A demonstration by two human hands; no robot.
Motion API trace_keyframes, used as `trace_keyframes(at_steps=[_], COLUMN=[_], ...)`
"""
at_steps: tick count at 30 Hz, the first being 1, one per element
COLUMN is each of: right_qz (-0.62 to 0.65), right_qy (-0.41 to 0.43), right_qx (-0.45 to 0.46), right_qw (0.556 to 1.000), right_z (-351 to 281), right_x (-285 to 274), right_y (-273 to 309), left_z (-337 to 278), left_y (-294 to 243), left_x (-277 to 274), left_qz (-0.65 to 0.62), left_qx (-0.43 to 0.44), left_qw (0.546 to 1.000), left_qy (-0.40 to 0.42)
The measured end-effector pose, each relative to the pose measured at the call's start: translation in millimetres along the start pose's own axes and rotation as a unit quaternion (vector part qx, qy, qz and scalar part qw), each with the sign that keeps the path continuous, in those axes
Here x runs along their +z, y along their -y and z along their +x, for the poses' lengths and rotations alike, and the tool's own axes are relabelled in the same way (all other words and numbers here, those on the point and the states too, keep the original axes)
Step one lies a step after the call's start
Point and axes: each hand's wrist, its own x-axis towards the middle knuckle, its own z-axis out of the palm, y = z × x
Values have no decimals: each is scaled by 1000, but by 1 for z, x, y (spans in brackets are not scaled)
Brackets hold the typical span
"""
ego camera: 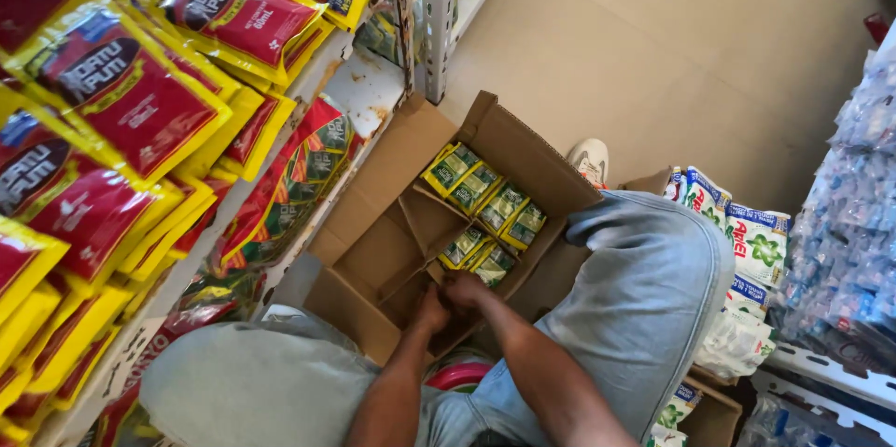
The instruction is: Stocking shelves with condiment sachets from a box.
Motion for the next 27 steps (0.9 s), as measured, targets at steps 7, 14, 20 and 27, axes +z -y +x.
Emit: trace_keyframes(at_steps=[7,14,20,27], right_qz=[-67,-16,528,667], right_qy=[-16,-55,-42,-201], right_qx=[-65,-58,48,186], right_qw=[995,997,847,693], right_z=[-10,-14,8,40], right_x=[-2,-4,10,37], right_y=[2,1,-28,-63], left_z=[24,15,-28,-70], left_y=[21,9,-70,-129], left_x=[31,33,-27,-69], left_qz=[-121,-141,-208,-100], left_qx=[104,69,98,215], left_qw=[986,987,967,931], left_qy=[49,35,-106,-277])
